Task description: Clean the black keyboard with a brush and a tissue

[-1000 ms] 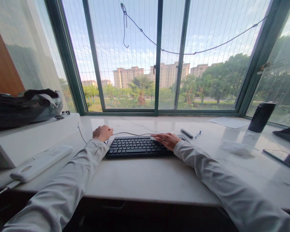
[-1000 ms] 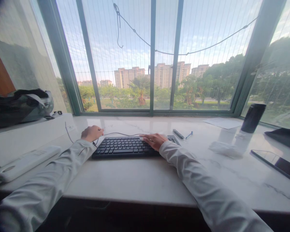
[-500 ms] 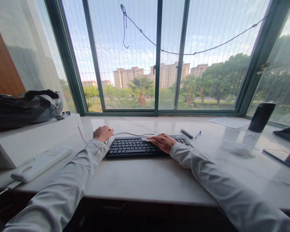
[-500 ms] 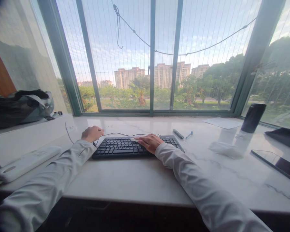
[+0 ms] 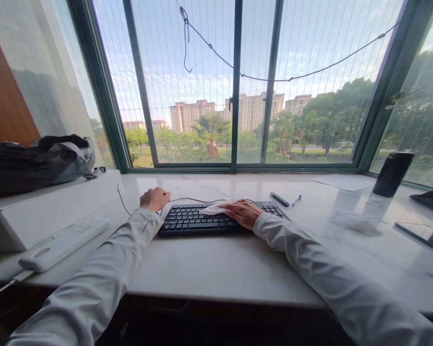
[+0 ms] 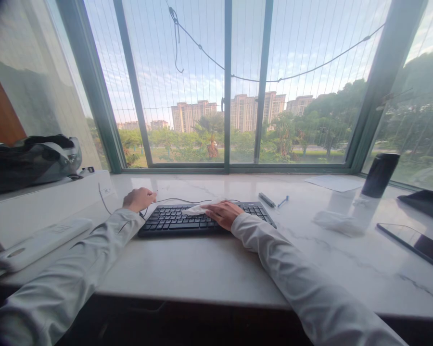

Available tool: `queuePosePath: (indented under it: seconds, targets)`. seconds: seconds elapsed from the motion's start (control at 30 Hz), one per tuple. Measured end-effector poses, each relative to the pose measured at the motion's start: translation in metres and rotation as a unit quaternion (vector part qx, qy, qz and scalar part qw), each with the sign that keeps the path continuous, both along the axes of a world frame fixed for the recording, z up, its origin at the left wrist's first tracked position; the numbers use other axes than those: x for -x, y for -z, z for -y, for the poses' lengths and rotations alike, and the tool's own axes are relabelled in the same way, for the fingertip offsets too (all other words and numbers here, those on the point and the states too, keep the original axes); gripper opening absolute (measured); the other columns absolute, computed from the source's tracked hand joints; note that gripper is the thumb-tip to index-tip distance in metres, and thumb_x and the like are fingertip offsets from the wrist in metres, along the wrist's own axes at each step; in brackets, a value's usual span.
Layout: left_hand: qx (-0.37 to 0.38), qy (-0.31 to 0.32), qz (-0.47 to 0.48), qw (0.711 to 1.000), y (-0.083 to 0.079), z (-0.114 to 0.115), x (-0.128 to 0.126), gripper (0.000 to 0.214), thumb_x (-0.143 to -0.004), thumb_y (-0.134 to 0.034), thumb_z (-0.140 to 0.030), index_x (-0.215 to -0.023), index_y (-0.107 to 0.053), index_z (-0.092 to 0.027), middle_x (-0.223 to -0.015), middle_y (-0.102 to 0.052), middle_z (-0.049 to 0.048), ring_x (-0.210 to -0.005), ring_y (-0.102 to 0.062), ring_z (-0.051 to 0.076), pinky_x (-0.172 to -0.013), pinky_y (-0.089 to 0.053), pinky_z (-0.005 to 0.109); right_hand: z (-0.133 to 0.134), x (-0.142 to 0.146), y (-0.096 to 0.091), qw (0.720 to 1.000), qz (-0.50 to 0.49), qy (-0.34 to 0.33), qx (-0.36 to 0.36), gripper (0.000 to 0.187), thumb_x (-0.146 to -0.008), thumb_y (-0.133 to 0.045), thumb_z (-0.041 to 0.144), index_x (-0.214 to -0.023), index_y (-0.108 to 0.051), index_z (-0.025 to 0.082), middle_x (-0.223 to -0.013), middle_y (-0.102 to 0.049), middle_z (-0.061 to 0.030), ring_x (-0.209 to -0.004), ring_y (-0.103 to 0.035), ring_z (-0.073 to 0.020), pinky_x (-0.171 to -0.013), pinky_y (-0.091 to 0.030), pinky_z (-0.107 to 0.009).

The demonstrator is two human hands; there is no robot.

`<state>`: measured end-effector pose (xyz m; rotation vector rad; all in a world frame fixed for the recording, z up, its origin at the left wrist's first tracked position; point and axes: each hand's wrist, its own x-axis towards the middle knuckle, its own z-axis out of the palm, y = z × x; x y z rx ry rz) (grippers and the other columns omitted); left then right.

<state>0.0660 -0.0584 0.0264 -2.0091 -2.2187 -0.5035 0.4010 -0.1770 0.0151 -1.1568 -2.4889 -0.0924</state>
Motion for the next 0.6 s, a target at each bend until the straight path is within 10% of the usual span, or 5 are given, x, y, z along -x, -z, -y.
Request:
queuePosePath:
  seconds: [0.2, 0.43, 0.6]
  targets:
    - [-0.013, 0.003, 0.002, 1.000, 0.000, 0.000, -0.001, 0.039, -0.075, -0.046, -0.049, -0.081, -0.076, -0.025, -0.092, -0.070, 0.0132, -0.088, -0.062, 0.031, -0.070, -0.046, 0.035, -0.002, -0.018, -0.005, 0.993, 0.026, 0.116, -0.026, 0.044, -0.098, -0.027, 0.039, -0.122, -0.061, 0.027, -0.109, -0.070, -0.0047, -0.099, -0.064, -0.0196, -0.096, -0.041, -0.036]
    - [-0.021, 0.008, 0.001, 1.000, 0.002, 0.001, 0.000, 0.039, -0.076, -0.043, -0.050, -0.077, -0.076, -0.029, -0.090, -0.070, 0.0103, -0.086, -0.062, 0.030, -0.068, -0.045, 0.035, -0.004, -0.002, 0.008, 0.999, 0.009, 0.016, 0.027, 0.045, -0.097, -0.029, 0.042, -0.135, -0.047, 0.030, -0.134, -0.054, 0.0000, -0.120, -0.053, -0.0187, -0.100, -0.039, -0.034]
    - [-0.050, -0.004, 0.006, 0.999, 0.003, 0.001, 0.001, 0.039, -0.078, -0.042, -0.049, -0.077, -0.076, -0.030, -0.089, -0.071, 0.0087, -0.086, -0.062, 0.030, -0.068, -0.045, 0.034, -0.003, -0.012, -0.002, 0.996, -0.027, 0.072, -0.043, 0.042, -0.098, -0.028, 0.039, -0.129, -0.052, 0.028, -0.124, -0.062, -0.0023, -0.114, -0.057, -0.0169, -0.100, -0.034, -0.034]
